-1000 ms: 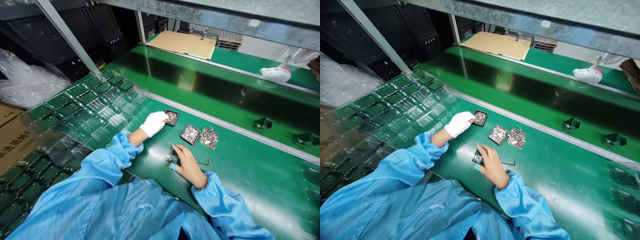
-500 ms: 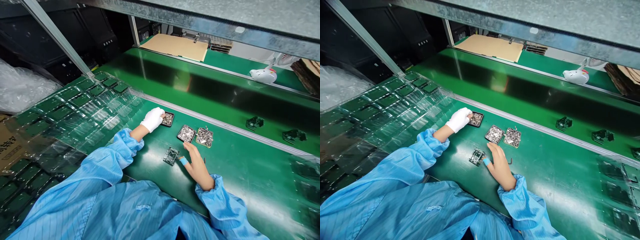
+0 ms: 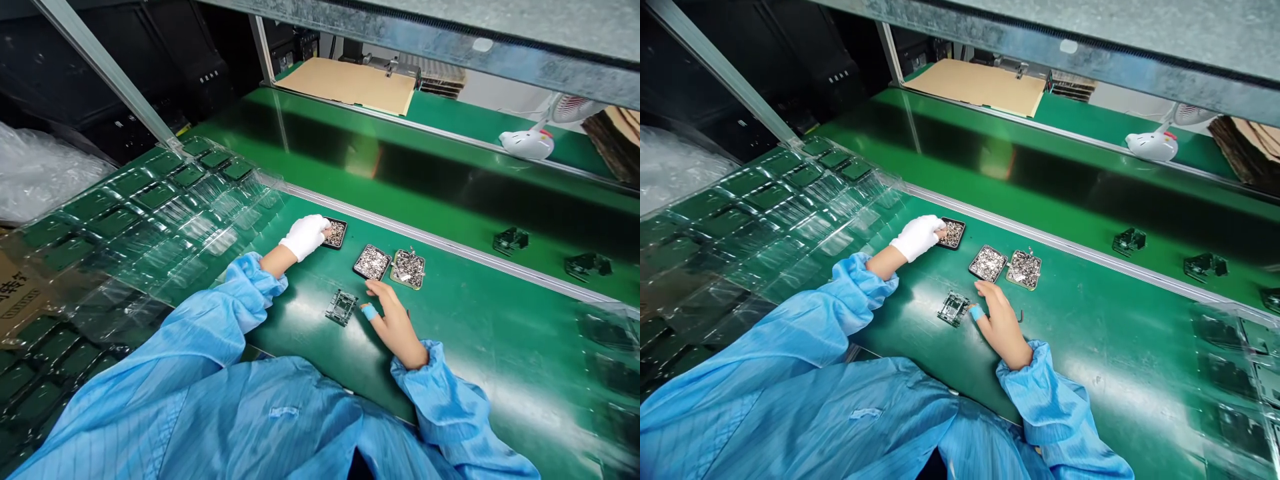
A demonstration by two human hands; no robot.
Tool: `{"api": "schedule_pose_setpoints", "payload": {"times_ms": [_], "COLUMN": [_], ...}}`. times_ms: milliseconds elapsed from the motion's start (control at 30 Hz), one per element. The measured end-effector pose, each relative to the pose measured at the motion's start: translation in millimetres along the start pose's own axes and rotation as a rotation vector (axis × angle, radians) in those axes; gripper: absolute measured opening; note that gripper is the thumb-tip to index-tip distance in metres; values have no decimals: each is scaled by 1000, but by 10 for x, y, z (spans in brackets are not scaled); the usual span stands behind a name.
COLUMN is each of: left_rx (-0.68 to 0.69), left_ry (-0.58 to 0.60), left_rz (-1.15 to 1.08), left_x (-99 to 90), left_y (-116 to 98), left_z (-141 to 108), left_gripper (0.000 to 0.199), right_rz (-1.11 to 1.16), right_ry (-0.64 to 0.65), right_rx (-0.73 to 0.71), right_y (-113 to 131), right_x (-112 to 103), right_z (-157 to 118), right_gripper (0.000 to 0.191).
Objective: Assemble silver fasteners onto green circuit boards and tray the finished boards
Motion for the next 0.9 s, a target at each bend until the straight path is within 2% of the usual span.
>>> {"api": "schedule_pose_setpoints", "payload": {"times_ms": [133,233,367,467,533,767,900], "left_rx": [11,7,114,199,221,164,97], "left_ry": [-80,-134,-156,-107,-77,-120,-179], "left_rz": [-97,-162,-399,-539,-555,-672,-554], "left_x": [-99,-168,-259,-271,-249,-166,-174], "left_y": [-9,-96,-480,-799,-918,-957,-1000], "left_z": [-131,-195,-305,-423,-492,-618,-655], "left_gripper": [28,26,22,23,25,21,9], "right_rz": [1,0,36,64,73,180,192], "right_ry": [1,-4,-83,-126,-139,-239,-225], "right_rx": [1,1,-17,-99,-137,-20,-35], "right_y": [-14,12,188,377,452,378,392], "right_x": [-7,-54,-174,-190,-147,-20,-3], "right_z": [12,67,255,393,440,433,433], "right_gripper": [39,38,34,27,20,13,11]}}
Point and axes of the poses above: each hand's wrist, its own z-axis towards the middle knuckle, its own x-axis out of the palm, y = z × x, the point moved 5 cm from there along z, towards the middle knuckle, and after that the axes turned 15 degrees about x, right-handed, at the moved point
